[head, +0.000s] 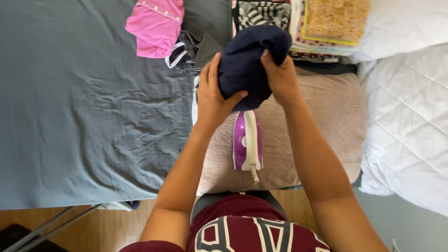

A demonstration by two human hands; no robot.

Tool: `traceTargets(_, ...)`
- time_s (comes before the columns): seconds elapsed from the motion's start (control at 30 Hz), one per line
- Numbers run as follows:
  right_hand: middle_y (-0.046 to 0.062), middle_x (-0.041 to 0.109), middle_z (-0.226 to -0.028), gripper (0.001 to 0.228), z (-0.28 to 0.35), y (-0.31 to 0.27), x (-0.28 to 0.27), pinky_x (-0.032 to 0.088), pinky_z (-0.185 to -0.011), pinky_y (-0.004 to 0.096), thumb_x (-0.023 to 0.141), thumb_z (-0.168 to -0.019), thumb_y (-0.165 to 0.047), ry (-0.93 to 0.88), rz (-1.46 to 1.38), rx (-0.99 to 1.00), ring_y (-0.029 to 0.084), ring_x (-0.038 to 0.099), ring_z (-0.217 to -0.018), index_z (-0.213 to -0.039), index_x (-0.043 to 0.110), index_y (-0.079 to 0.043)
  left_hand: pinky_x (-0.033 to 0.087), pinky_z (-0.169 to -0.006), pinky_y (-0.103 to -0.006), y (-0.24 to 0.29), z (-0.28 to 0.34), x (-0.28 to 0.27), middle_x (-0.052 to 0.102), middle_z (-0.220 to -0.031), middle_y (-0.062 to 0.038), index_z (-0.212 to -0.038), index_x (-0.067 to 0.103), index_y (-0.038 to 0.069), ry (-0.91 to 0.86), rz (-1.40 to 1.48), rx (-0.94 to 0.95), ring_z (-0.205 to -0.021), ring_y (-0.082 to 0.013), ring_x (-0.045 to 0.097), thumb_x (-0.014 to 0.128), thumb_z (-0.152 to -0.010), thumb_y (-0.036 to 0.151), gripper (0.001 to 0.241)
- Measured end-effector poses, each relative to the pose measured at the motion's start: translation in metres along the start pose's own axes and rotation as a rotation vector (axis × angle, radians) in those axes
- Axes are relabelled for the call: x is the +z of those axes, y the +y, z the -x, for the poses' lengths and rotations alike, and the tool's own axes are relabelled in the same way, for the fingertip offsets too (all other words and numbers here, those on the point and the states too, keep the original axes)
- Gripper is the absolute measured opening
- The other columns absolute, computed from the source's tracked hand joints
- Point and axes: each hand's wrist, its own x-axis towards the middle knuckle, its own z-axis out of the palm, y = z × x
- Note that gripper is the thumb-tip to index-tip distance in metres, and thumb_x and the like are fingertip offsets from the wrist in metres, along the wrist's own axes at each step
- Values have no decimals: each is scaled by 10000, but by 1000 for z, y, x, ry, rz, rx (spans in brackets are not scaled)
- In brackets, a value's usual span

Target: The person irons a yellow t-shirt on a towel-covered surface, folds it, and places it on a stack of clothes. They then iron a pair of dark blue shorts, fold them, and place them on the same stack.

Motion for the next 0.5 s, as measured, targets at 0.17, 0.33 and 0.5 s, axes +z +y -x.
traceTargets(0.17,2,672,-812,186,75,-105,-71,553,-686,286,873,-919,-228,-8,91,-29,90,612,-719,-970,733,-116,535,-890,-297,30,7,9,743,-911,85,-1116,738,349,-291,187,-67,-950,-133,728,841,-842,362,293)
traceTargets(0.33,-70,587,-821,236,146,-156,-180,511,-664,243,847,-929,-319,95,212,120,62,569,-728,-979,667,-176,562,-831,-321,113,6,5,747,-850,28,-1015,758,266,-357,361,-64,-857,-96,697,683,-974,202,107)
traceTargets(0.5,-1,600,-849,350,151,-107,-278,415,-597,182,734,-979,-172,266,407,99,64,518,-688,-1284,563,-152,519,-703,-400,128,22,45,696,-865,-64,-1116,659,127,-110,-125,16,-781,-276,682,605,-893,84,233)
